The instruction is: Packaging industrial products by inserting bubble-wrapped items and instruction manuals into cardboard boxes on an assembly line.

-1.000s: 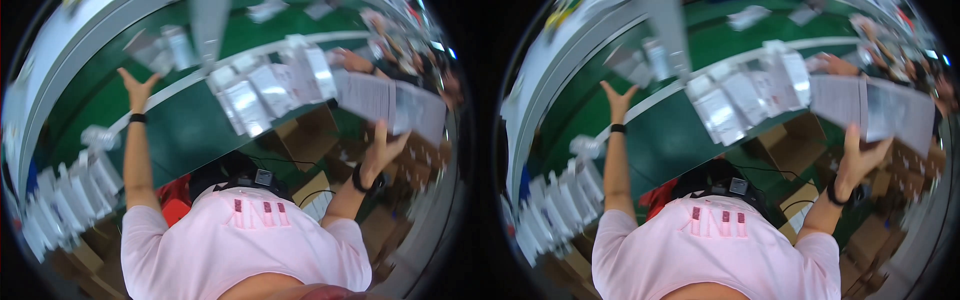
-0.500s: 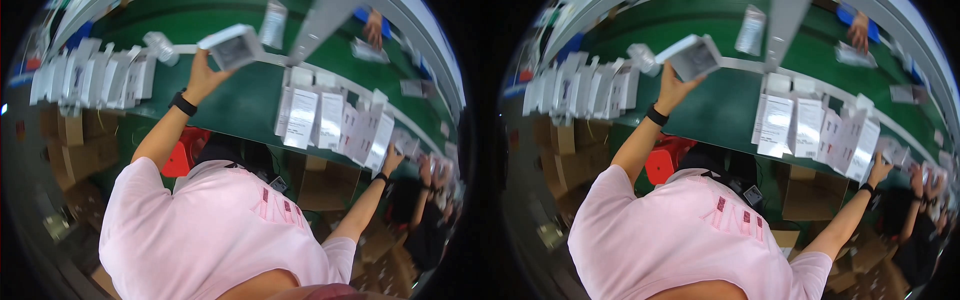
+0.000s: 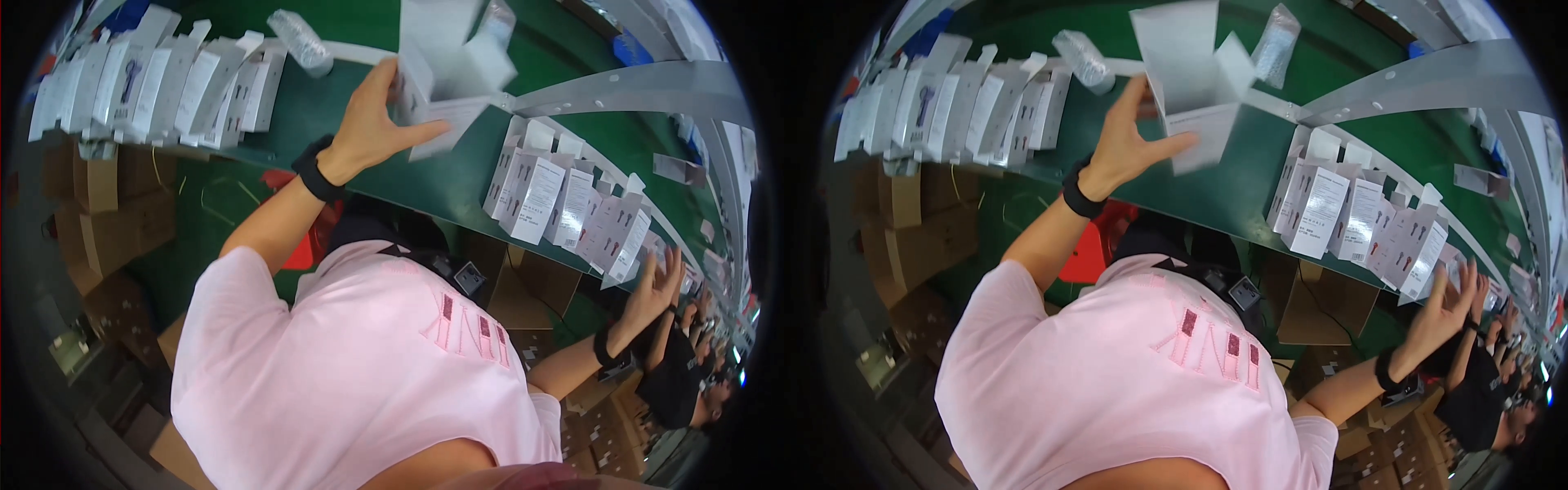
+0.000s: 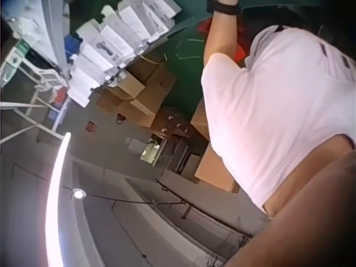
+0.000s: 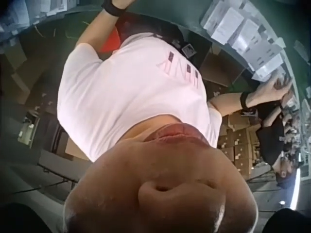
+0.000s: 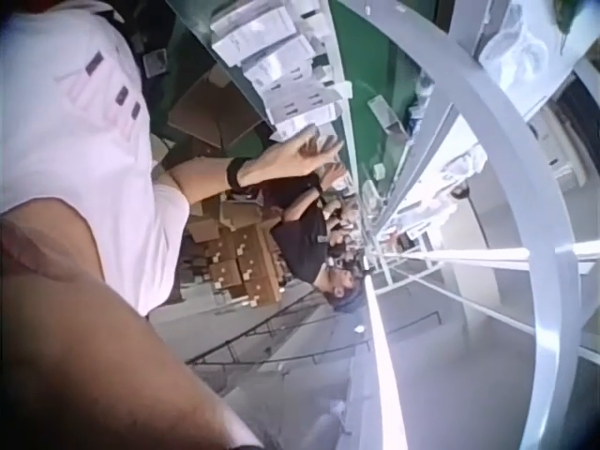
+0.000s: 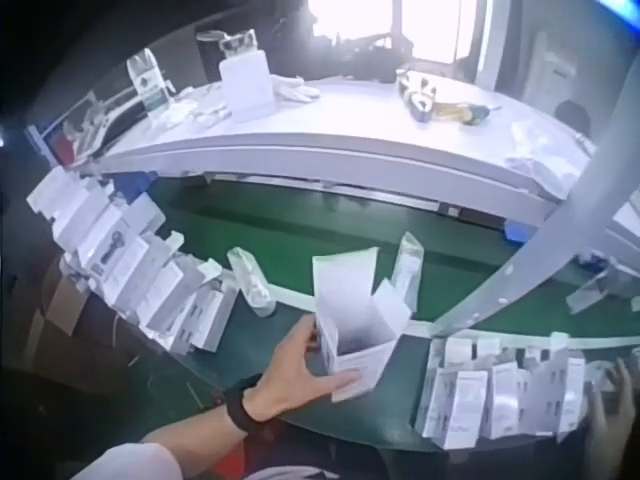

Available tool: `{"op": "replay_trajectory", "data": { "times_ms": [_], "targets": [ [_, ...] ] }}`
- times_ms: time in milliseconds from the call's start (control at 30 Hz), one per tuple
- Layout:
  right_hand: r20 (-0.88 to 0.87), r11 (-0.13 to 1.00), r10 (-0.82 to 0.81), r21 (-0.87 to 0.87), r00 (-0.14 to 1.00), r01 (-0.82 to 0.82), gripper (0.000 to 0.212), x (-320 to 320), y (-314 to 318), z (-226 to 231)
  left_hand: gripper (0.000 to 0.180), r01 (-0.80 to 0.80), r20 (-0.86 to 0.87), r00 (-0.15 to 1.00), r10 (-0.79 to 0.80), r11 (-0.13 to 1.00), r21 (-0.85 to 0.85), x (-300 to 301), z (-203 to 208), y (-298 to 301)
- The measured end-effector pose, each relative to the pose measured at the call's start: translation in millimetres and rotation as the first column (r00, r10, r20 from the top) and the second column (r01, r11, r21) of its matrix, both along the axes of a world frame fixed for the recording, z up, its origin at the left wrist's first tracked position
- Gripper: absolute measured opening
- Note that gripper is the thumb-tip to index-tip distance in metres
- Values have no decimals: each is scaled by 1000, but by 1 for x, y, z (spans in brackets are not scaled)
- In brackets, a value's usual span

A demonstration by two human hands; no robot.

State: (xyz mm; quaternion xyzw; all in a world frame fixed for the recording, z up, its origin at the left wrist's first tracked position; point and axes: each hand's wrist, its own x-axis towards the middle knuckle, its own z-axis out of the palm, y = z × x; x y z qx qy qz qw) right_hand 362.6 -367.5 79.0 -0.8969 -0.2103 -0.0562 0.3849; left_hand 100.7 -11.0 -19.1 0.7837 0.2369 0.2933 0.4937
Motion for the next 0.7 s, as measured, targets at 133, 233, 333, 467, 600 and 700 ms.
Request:
{"op": "replay_trajectory", "data": {
  "times_ms": [133, 233, 333, 467, 600, 700],
  "targets": [
    [-236, 910, 413, 81, 880, -406, 47, -101, 140, 8, 62, -79, -355, 933, -50, 937, -340, -29, -93, 32],
    [-258, 885, 455, 236, 852, -401, 90, -119, 265, -64, 58, -149, -544, 838, -38, 944, -296, -52, -127, 39],
    [-117, 993, 79, -82, 990, -89, 113, -59, 375, -176, 70, -292, -529, 848, 35, 864, -411, -75, -169, 42],
    [-289, 922, -187, -382, 939, 66, 103, -22, 412, -275, 76, -174, -477, 875, -84, 865, -471, -82, -165, 39],
    [-419, 985, 2, -155, 908, -74, 48, 5, 389, -295, 86, -112, -538, 829, -154, 896, -429, -83, -167, 44],
    [-816, 961, 186, 267, 548, 71, 27, -23, 355, -239, 101, -69, -457, 889, -12, 985, -158, -71, -139, 51]
  ]
}}
